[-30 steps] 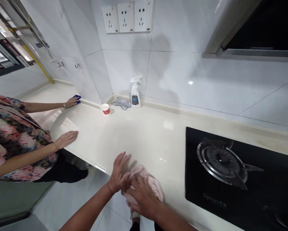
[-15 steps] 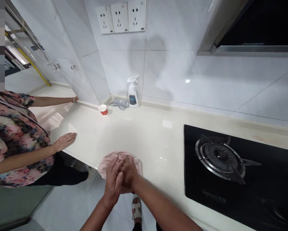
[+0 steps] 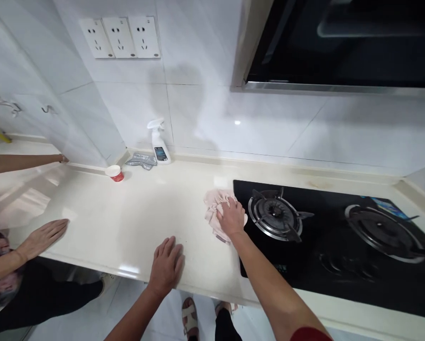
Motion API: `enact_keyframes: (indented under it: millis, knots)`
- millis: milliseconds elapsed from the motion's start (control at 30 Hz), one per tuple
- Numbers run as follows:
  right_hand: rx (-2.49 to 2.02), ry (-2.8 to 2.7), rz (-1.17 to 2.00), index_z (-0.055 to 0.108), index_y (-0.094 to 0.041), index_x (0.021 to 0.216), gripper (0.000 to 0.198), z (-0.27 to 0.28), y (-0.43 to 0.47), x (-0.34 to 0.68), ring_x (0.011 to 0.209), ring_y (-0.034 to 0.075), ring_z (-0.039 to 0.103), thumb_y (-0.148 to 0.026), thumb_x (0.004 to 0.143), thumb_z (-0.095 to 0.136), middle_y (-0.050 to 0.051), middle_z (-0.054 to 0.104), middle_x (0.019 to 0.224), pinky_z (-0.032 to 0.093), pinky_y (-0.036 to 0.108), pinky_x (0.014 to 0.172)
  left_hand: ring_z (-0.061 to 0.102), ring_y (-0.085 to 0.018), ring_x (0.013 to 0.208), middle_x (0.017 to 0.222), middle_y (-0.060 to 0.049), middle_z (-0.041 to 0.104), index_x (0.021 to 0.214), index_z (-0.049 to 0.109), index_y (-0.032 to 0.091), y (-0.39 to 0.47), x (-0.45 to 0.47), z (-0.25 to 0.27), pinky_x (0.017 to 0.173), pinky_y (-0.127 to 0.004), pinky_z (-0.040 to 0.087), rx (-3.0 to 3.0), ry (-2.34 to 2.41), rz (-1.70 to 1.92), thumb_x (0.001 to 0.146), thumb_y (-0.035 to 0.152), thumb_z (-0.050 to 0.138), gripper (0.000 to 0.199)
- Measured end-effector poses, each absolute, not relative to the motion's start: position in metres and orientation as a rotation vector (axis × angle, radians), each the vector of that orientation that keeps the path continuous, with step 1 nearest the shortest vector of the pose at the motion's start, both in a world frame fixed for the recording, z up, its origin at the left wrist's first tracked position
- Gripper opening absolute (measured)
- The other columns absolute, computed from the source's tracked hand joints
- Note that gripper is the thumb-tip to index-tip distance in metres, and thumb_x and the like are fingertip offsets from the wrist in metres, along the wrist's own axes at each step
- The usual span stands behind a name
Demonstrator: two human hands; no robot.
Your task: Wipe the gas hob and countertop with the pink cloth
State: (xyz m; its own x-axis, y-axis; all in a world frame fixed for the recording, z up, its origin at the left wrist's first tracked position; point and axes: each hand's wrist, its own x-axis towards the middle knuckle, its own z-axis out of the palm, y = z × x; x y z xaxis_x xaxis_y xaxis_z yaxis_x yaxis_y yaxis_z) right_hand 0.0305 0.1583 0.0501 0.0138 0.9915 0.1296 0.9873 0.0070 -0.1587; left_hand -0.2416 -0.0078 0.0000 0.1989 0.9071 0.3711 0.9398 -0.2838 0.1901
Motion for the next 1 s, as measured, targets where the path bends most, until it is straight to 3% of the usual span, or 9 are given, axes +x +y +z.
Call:
enact_keyframes:
  millis: [100, 267, 567, 733, 867, 1000]
  knots:
    - [-2.168, -1.989, 0.029, 0.066, -0.022, 0.124, 0.039, 0.051, 0.144, 0.029, 0.121, 0.035, 0.045, -0.044, 0.094, 0.054, 0.015, 0.036, 0.159, 0.035, 0.047, 0.097, 0.053, -0.03, 0.135, 0.147, -0.011, 0.058, 0.124, 0.065, 0.026, -0.008, -0.244, 0.001, 0.104, -0.047, 0.047, -2.387, -1.815, -0.654, 0.097, 0.032, 0.055, 0.03]
    - [-2.228, -2.006, 0.016, 0.069, -0.019, 0.12, 0.042, 0.056, 0.096, 0.048, 0.112, 0.032, 0.052, -0.046, 0.096, 0.047, 0.015, 0.053, 0.145, 0.038, 0.043, 0.093, 0.054, -0.03, 0.134, 0.146, -0.011, 0.059, 0.123, 0.067, 0.027, -0.006, -0.247, 0.0, 0.104, -0.046, 0.046, -2.38, -1.804, -0.7, 0.096, 0.033, 0.056, 0.03]
    - [-2.428, -1.749, -0.025, 0.068, -0.018, 0.122, 0.048, 0.024, -0.023, 0.189, 0.109, 0.032, 0.057, -0.046, 0.095, 0.04, 0.013, 0.062, 0.135, 0.044, 0.045, 0.092, 0.052, -0.031, 0.136, 0.146, -0.011, 0.059, 0.125, 0.065, 0.025, -0.003, -0.246, -0.004, 0.104, -0.046, 0.043, -2.369, -1.783, -0.687, 0.096, 0.031, 0.056, 0.031]
    - [-2.606, -1.478, -0.025, 0.055, -0.019, 0.139, 0.058, 0.023, -0.035, 0.235, 0.106, 0.037, 0.057, -0.049, 0.092, 0.04, 0.016, 0.063, 0.127, 0.045, 0.052, 0.089, 0.052, -0.03, 0.136, 0.146, -0.012, 0.058, 0.124, 0.064, 0.024, -0.003, -0.244, 0.0, 0.105, -0.046, 0.043, -2.381, -1.779, -0.673, 0.096, 0.031, 0.056, 0.031]
    - [-2.681, -1.435, -0.025, 0.059, -0.023, 0.135, 0.052, 0.039, -0.027, 0.204, 0.109, 0.041, 0.056, -0.044, 0.091, 0.041, 0.016, 0.06, 0.133, 0.045, 0.055, 0.087, 0.052, -0.03, 0.136, 0.146, -0.012, 0.058, 0.124, 0.064, 0.024, -0.003, -0.243, 0.002, 0.104, -0.047, 0.043, -2.386, -1.8, -0.656, 0.097, 0.031, 0.054, 0.03]
    - [-2.367, -1.868, 0.249, 0.063, -0.016, 0.129, 0.045, 0.052, -0.015, 0.104, 0.106, 0.039, 0.057, -0.036, 0.092, 0.046, 0.018, 0.062, 0.131, 0.043, 0.053, 0.09, 0.051, -0.032, 0.136, 0.147, -0.013, 0.057, 0.124, 0.065, 0.024, -0.003, -0.243, 0.003, 0.104, -0.048, 0.043, -2.394, -1.816, -0.668, 0.096, 0.037, 0.056, 0.032]
